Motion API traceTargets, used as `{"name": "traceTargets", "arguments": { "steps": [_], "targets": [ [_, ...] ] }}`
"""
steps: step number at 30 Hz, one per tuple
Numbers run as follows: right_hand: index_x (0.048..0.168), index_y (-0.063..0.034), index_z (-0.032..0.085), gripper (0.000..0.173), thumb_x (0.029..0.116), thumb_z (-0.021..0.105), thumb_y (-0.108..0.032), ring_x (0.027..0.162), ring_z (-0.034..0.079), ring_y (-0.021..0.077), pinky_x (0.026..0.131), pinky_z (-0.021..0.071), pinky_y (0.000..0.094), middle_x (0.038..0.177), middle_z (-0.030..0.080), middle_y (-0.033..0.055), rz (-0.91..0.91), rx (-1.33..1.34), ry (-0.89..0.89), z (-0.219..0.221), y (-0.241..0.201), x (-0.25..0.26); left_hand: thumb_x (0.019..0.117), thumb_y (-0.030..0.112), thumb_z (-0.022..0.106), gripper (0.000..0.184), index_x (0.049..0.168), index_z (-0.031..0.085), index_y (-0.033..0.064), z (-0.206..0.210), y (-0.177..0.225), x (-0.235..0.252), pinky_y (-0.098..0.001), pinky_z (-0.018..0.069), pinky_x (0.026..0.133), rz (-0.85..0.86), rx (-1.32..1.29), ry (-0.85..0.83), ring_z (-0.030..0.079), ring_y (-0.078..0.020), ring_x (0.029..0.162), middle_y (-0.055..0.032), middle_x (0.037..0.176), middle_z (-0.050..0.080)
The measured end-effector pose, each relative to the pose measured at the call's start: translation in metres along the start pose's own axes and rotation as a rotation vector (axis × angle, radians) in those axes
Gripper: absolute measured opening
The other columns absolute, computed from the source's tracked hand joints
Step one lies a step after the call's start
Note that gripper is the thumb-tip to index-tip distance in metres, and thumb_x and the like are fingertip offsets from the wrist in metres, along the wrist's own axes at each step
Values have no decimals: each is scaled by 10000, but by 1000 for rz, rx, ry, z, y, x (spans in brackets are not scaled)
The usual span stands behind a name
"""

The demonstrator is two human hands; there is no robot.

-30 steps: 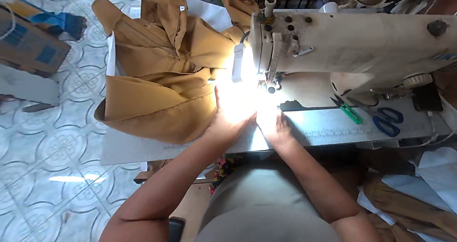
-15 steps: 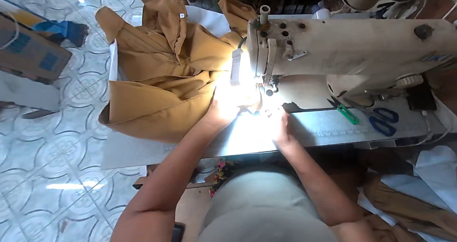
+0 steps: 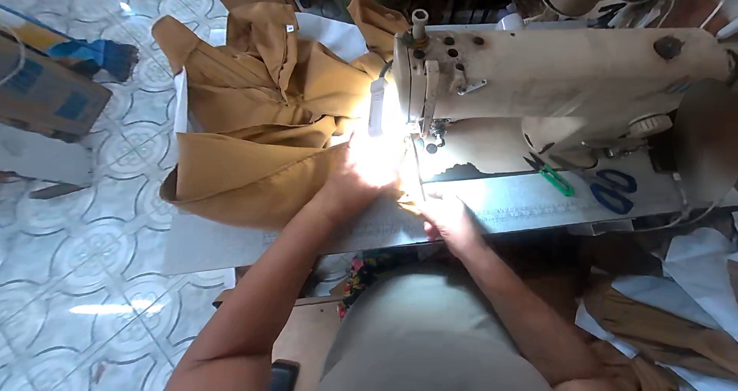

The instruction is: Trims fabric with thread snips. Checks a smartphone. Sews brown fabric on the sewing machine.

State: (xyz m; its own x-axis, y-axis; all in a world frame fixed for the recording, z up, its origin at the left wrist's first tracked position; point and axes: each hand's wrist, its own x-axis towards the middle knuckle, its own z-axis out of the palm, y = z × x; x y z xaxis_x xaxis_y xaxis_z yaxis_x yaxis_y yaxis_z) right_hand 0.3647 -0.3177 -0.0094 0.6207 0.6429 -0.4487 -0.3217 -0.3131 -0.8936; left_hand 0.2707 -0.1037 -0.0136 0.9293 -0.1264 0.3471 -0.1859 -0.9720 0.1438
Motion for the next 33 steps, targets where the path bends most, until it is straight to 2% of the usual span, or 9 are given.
{"name": "traceTargets", "arguments": {
  "steps": [2, 5, 8, 12, 14, 18, 23, 28, 33],
  "targets": [
    [1258, 34, 542, 333, 978, 665, -95, 632, 652, 90, 624, 577, 255, 813, 675, 67, -163, -361, 62, -11, 2, 1, 972, 3, 577, 219, 977, 754, 132, 0, 5, -1, -641, 392, 1079, 47, 4, -58, 624, -297, 1236, -27, 1122, 741],
    [1219, 32, 629, 245, 990, 608, -53, 930, 695, 261, 833, 592, 416, 1093, 684, 183, -466, -715, 230, -7, -3, 9, 968, -21, 580, 224, 945, 753, 118, -2, 15, 2, -658, 365, 1074, 34, -33, -77, 617, -300, 1237, -30, 1048, 745],
    [1084, 16, 653, 181, 934, 694, -77, 886, 685, 260, 779, 597, 400, 1030, 665, 172, -625, -709, 322, 15, -12, 19, 969, -22, 584, 228, 982, 753, 132, -1, 23, 0, -658, 360, 1086, -41, -10, -111, 602, -310, 1262, -31, 1054, 746],
    [1124, 54, 630, 271, 961, 678, -157, 856, 706, 298, 779, 592, 465, 971, 684, 195, -464, -743, 241, 29, -1, 32, 962, 18, 620, 177, 987, 770, 107, 2, 31, 0, -614, 472, 966, -108, 6, -56, 657, -344, 1132, -90, 1038, 742],
    [1136, 48, 640, 260, 982, 650, -162, 859, 723, 306, 775, 598, 470, 968, 702, 192, -455, -825, 260, 27, 2, 30, 976, 28, 608, 205, 1034, 772, 136, 1, 37, 0, -627, 431, 997, -128, 33, -70, 651, -321, 1151, -63, 1043, 744],
    [1005, 33, 683, 147, 944, 647, -95, 769, 726, 313, 672, 599, 455, 869, 700, 186, -559, -899, 362, 23, -2, 22, 949, -31, 624, 341, 1165, 758, 196, -4, 47, 3, -810, 200, 1094, -148, 101, -148, 636, -359, 1187, -75, 1070, 730],
    [996, 33, 717, 120, 921, 681, -53, 843, 721, 302, 755, 604, 443, 932, 705, 182, -565, -920, 271, 20, -6, 21, 952, -20, 621, 420, 1219, 738, 282, -9, 54, 7, -835, 138, 1093, -227, 163, -321, 583, -401, 1248, -102, 1146, 694],
    [996, 13, 727, 125, 949, 640, -64, 858, 730, 295, 738, 605, 418, 950, 712, 173, -597, -1081, 277, 22, -4, 21, 962, -3, 621, 404, 1223, 735, 284, -10, 55, 7, -839, 135, 1094, -243, 191, -316, 538, -423, 1316, -105, 1198, 690],
    [962, 18, 737, 111, 929, 674, -67, 843, 729, 296, 743, 611, 427, 933, 710, 177, -640, -1004, 283, 19, 1, 23, 954, -2, 630, 417, 1224, 727, 301, -12, 55, 10, -837, 130, 1099, -267, 216, -385, 501, -428, 1358, -93, 1260, 675]
  ]
}}
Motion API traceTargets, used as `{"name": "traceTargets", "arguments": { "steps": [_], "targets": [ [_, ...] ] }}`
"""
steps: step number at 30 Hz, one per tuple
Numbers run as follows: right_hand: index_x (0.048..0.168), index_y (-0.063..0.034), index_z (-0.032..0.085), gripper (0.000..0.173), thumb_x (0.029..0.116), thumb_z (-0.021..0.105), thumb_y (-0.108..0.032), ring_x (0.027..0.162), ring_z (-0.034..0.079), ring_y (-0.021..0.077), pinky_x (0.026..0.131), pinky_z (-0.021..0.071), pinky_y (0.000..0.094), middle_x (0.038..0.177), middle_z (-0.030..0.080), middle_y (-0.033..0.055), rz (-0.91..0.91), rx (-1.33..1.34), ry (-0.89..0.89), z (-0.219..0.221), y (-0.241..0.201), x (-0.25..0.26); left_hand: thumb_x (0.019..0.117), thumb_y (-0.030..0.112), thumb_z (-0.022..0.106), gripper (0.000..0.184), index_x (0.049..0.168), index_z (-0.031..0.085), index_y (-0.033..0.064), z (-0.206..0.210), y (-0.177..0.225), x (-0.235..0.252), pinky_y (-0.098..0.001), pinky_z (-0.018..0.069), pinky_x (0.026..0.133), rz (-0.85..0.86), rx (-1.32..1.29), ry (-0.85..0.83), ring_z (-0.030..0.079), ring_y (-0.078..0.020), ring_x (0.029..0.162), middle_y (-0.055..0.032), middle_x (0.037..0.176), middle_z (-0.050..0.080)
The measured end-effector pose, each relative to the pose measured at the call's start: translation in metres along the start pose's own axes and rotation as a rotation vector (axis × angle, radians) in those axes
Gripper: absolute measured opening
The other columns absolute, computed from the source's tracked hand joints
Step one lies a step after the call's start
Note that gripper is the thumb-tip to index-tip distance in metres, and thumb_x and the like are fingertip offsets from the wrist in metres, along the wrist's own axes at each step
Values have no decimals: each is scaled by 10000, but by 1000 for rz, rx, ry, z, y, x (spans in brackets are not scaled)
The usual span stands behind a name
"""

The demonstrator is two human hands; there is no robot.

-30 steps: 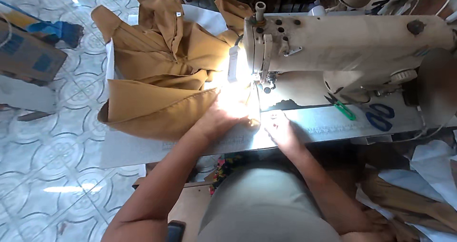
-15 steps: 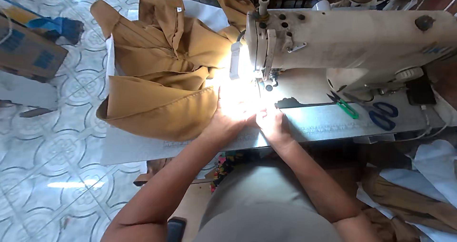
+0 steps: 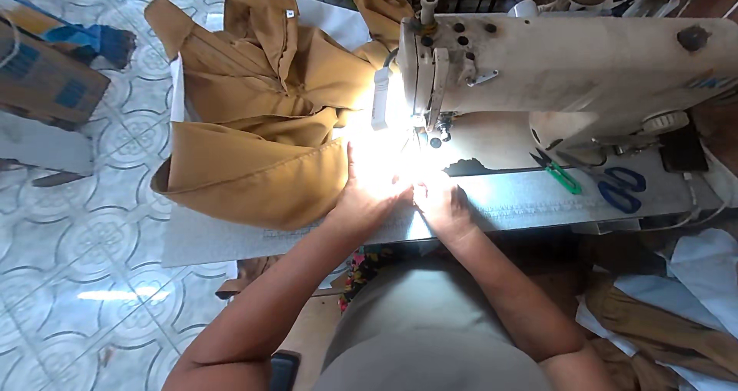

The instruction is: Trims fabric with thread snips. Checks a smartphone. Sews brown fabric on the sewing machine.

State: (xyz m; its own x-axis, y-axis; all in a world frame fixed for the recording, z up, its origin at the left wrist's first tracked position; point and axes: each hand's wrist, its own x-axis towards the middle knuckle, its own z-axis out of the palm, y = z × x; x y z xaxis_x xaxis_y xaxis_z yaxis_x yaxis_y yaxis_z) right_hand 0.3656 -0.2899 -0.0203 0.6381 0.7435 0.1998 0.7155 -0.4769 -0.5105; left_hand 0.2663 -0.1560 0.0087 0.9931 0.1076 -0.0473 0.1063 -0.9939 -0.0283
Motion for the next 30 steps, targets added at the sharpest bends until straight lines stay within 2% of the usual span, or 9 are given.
{"name": "traceTargets", "arguments": {
  "steps": [6, 11, 14, 18, 23, 25, 27, 28, 30],
  "targets": [
    [1030, -6, 756, 149, 930, 671, -77, 947, 729, 322, 822, 605, 427, 1015, 727, 187, -57, -128, -41, 0, 0, -3, 924, -46, 639, 448, 1207, 743, 286, 6, -4, 0, -856, 124, 1077, 10, -14, 68, 518, -451, 1330, -89, 1242, 692],
    [1028, 31, 740, 175, 954, 635, -88, 1002, 715, 368, 847, 594, 468, 1036, 717, 226, -74, -129, -32, 6, 2, 7, 966, 3, 587, 438, 1262, 714, 300, 8, -16, 7, -856, 96, 1083, 16, -106, 113, 445, -467, 1396, -113, 1351, 646],
    [1162, 29, 711, 253, 957, 655, -108, 1090, 684, 386, 924, 566, 480, 1194, 678, 257, -36, -103, -68, 5, 2, 19, 963, 8, 611, 441, 1286, 710, 290, 7, -23, 18, -855, 99, 1080, -11, -86, 126, 427, -481, 1411, -148, 1445, 586],
    [1228, -20, 684, 314, 922, 707, -87, 1057, 674, 373, 876, 571, 505, 1207, 647, 235, -37, -41, -56, 4, 2, 27, 948, -24, 613, 473, 1274, 715, 302, 10, -29, 36, -860, 180, 1042, -69, -25, 153, 569, -452, 1243, -124, 1336, 637],
    [1205, -53, 695, 288, 927, 725, -122, 1055, 671, 338, 886, 569, 488, 1219, 641, 202, -35, -15, -45, 8, 9, 28, 953, -32, 580, 472, 1262, 717, 298, 24, -39, 42, -864, 170, 1046, -63, -117, 278, 613, -390, 1191, -68, 1268, 672],
    [1263, -31, 646, 408, 962, 709, -300, 1007, 686, 321, 831, 589, 471, 1179, 644, 194, 49, -41, -34, 8, 8, 26, 953, 69, 640, 497, 1392, 624, 302, 24, -38, 28, -837, 151, 1101, -152, -124, 258, 531, -385, 1344, -77, 1389, 627],
    [1365, 3, 562, 656, 935, 706, -471, 1114, 662, 361, 894, 556, 519, 1231, 648, 221, 187, -99, -113, 8, 5, 26, 869, 199, 763, 682, 1505, 518, 167, 15, -37, 0, -826, 65, 1129, -337, -131, 187, 276, -423, 1527, -156, 1579, 449],
    [1356, 22, 563, 635, 942, 697, -440, 1129, 655, 374, 899, 548, 532, 1224, 650, 233, 201, -119, -127, 9, 5, 26, 807, 217, 845, 827, 1537, 468, 123, 10, -38, -16, -842, 60, 1116, -446, -139, 165, 215, -447, 1542, -184, 1614, 383],
    [1238, 2, 613, 419, 976, 664, -321, 1086, 666, 383, 861, 554, 560, 1171, 657, 228, 196, -55, -127, 8, 6, 27, 772, 138, 851, 876, 1549, 447, 149, 9, -45, -51, -884, 80, 1065, -593, -153, 129, 312, -516, 1472, -215, 1550, 439]
  ]
}}
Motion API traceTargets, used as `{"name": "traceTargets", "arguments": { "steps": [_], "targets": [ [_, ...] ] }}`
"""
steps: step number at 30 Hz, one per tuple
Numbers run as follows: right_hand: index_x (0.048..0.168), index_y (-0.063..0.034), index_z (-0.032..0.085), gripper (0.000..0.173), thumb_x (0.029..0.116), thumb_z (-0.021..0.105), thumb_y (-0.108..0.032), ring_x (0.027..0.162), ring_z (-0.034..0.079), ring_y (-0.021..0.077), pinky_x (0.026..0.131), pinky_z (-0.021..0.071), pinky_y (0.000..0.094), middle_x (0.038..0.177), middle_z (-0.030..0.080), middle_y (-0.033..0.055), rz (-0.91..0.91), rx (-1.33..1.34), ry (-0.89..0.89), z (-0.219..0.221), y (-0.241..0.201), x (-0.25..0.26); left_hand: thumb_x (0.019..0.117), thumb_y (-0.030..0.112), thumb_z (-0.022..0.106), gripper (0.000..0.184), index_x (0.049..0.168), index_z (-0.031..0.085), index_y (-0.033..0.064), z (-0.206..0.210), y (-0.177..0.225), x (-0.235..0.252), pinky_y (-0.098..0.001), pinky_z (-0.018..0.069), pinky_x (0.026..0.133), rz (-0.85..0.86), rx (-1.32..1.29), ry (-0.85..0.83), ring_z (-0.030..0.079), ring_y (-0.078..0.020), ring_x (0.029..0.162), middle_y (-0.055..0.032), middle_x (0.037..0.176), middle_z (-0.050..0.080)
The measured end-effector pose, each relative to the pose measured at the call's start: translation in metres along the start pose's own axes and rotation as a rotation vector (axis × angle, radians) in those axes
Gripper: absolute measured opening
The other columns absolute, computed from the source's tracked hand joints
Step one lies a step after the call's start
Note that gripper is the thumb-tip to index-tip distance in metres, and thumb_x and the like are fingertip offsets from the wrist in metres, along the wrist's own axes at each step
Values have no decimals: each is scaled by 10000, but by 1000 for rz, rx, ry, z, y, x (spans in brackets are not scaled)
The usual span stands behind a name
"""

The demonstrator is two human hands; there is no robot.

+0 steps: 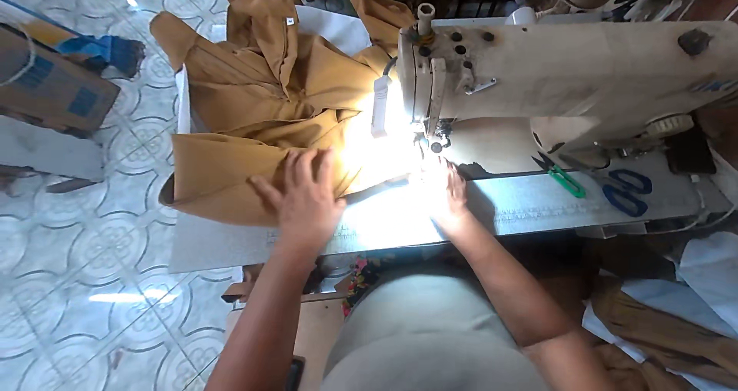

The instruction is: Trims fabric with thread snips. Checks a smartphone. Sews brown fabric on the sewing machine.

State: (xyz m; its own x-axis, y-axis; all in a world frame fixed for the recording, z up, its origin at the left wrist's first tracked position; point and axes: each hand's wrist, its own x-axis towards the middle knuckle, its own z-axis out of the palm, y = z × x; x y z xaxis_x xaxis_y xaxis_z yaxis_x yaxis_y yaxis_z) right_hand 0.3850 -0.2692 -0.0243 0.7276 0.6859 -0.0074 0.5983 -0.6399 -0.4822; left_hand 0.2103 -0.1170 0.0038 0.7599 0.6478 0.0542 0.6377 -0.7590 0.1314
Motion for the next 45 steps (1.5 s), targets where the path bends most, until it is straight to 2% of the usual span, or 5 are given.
{"name": "traceTargets", "arguments": {
  "steps": [7, 12, 16, 35, 45],
  "targets": [
    [1273, 45, 614, 355, 1006, 627, -190, 978, 721, 235, 910, 577, 409, 1073, 727, 185, 22, 571, 164, 7, 6, 42, 969, 378, 666, 470, 1375, 584, 156, -39, -69, -43, -436, 600, 757, -5, -605, -271, 712, -183, 836, -84, 1025, 733],
    [1153, 25, 579, 238, 949, 675, -52, 605, 603, 146, 546, 561, 320, 898, 632, 126, -15, 771, -19, -24, 15, -13, 979, 131, 689, 284, 1258, 684, 74, -57, -107, 9, -615, 513, 910, 28, -482, -239, 679, -321, 1019, -162, 1135, 705],
    [1111, 34, 662, 195, 940, 684, -56, 710, 646, 234, 678, 566, 402, 878, 674, 159, -22, 375, -9, -13, 17, -29, 998, 123, 662, 240, 1230, 715, 89, -70, -68, 23, -813, 352, 978, 62, -52, -12, 550, -538, 1231, -246, 1318, 618],
    [1012, 29, 662, 151, 988, 645, -119, 614, 641, 185, 598, 580, 370, 796, 655, 126, 33, 478, 100, -10, 22, -22, 858, 770, 576, 920, 1535, 472, 155, 35, 75, 13, -655, 432, 1016, 435, -138, -63, 605, -381, 1233, -153, 1379, 624],
    [1020, -29, 599, 131, 1042, 602, -158, 519, 557, 63, 513, 539, 229, 753, 598, 28, 333, 956, -54, -19, 30, -9, 847, 277, 791, 449, 1269, 697, 154, 55, 85, 53, -604, 508, 916, 469, -133, 133, 656, -387, 1128, -169, 1211, 696]
  ]
}}
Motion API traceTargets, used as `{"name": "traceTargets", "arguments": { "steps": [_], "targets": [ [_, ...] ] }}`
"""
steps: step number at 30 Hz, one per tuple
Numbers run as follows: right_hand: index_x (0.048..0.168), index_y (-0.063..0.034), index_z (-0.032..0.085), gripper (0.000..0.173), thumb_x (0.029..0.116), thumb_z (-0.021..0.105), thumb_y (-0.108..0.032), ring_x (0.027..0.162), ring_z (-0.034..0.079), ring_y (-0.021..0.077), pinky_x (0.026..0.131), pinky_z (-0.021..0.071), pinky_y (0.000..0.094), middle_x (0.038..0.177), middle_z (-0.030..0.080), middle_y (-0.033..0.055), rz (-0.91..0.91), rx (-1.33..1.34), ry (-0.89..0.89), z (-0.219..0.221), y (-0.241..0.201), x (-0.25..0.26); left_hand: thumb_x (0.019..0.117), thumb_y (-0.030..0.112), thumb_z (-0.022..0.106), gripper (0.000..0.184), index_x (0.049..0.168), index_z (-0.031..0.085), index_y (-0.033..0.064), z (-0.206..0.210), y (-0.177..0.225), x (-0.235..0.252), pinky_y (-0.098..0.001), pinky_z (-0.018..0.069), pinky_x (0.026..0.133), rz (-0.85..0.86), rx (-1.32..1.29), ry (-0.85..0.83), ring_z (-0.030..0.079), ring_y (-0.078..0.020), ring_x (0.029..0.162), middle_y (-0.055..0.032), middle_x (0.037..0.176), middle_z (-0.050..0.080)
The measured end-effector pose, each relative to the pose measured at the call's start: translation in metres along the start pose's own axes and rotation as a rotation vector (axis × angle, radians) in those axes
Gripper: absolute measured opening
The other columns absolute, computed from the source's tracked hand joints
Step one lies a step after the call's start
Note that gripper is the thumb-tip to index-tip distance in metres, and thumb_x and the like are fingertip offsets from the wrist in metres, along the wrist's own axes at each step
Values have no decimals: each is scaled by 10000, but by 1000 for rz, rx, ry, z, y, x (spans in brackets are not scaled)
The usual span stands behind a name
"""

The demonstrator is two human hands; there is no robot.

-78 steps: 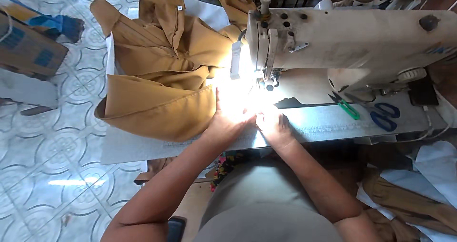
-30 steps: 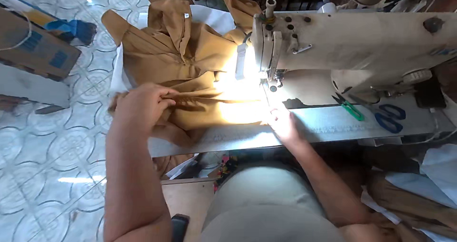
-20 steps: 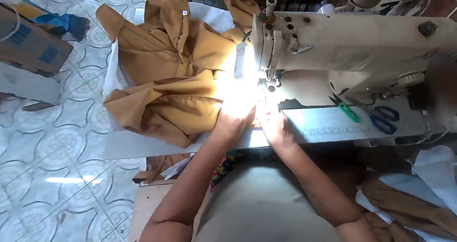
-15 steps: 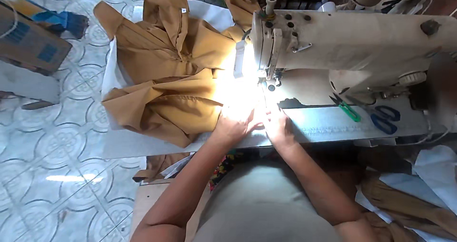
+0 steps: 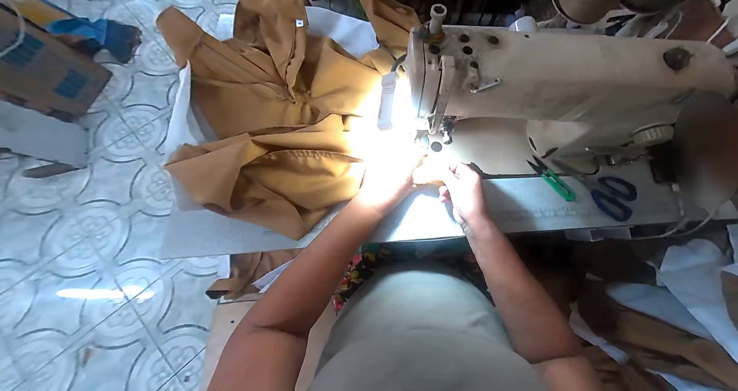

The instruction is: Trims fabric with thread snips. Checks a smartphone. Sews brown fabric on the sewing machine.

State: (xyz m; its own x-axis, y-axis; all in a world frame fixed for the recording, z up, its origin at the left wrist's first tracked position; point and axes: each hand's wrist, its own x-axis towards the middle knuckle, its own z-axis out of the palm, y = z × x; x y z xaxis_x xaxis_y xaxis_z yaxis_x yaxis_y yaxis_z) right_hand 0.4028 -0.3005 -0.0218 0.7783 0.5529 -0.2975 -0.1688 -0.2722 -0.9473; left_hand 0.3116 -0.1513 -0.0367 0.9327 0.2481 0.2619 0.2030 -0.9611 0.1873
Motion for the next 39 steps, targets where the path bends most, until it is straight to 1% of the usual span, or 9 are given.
{"name": "traceTargets", "arguments": {
  "steps": [2, 4, 9, 13, 17, 25, 29, 34, 39],
  "targets": [
    [1021, -29, 608, 120, 1036, 611, -147, 516, 558, 71, 509, 538, 233, 740, 599, 30, 5, 12, 1, 0, 1, -1, 880, 218, 773, 438, 1310, 694, 190, -2, -4, -1, -582, 484, 986, 32, -47, 5, 636, -372, 1183, -155, 1264, 687],
    [1008, -16, 594, 117, 1027, 621, -128, 503, 562, 70, 507, 545, 235, 706, 589, 31, -10, -15, -3, 1, -1, -5, 890, 84, 735, 394, 1260, 731, 216, -6, -8, -3, -564, 508, 912, 89, -103, 25, 666, -352, 1073, -126, 1124, 716],
    [996, 32, 682, 127, 920, 709, -66, 683, 633, 177, 664, 562, 347, 813, 662, 119, -332, -535, -9, 8, 6, -19, 932, -29, 626, 370, 1147, 781, 230, -20, -4, -29, -697, 407, 947, 133, -32, -25, 638, -345, 1186, -43, 1305, 693],
    [1056, 36, 731, 188, 994, 622, -103, 896, 720, 331, 830, 591, 483, 980, 717, 203, -472, -772, 35, 14, 0, -13, 904, -58, 640, 390, 1166, 767, 202, -22, 6, -40, -674, 407, 943, 126, 66, -66, 627, -332, 1197, -48, 1292, 689],
    [1155, 0, 639, 204, 1063, 537, -151, 898, 711, 347, 791, 583, 529, 1009, 695, 205, -387, -742, 44, 23, -20, 6, 908, -63, 645, 412, 1193, 762, 209, -20, 9, -41, -742, 363, 961, 124, 52, -39, 626, -364, 1180, -70, 1267, 689],
    [1177, 0, 656, 212, 985, 631, -88, 913, 706, 348, 791, 580, 535, 1044, 691, 211, -382, -736, 70, 37, -17, 11, 912, -49, 653, 398, 1203, 751, 205, -17, 9, -42, -775, 323, 997, 129, 32, 3, 644, -356, 1163, -55, 1251, 704],
    [1203, 32, 687, 294, 916, 705, -29, 1121, 650, 399, 942, 543, 527, 1217, 651, 258, -507, -979, -25, 36, -18, 3, 918, -37, 649, 338, 1154, 763, 178, -14, 8, -49, -810, 282, 1029, 139, 4, 58, 658, -363, 1182, -77, 1279, 705],
    [1040, 27, 750, 168, 877, 710, 8, 985, 707, 354, 877, 578, 453, 1026, 721, 209, -708, -917, 9, 28, 0, -13, 915, -46, 642, 364, 1179, 757, 177, -17, 3, -54, -744, 359, 996, 166, -12, 59, 672, -351, 1131, -95, 1255, 703],
    [1062, 20, 729, 177, 893, 698, -26, 923, 728, 316, 827, 605, 424, 1015, 718, 195, -688, -914, 67, 30, 13, -25, 924, -50, 631, 425, 1239, 741, 213, -22, -1, -52, -823, 235, 1054, 162, -33, -6, 649, -381, 1173, -102, 1276, 690]
  ]
}}
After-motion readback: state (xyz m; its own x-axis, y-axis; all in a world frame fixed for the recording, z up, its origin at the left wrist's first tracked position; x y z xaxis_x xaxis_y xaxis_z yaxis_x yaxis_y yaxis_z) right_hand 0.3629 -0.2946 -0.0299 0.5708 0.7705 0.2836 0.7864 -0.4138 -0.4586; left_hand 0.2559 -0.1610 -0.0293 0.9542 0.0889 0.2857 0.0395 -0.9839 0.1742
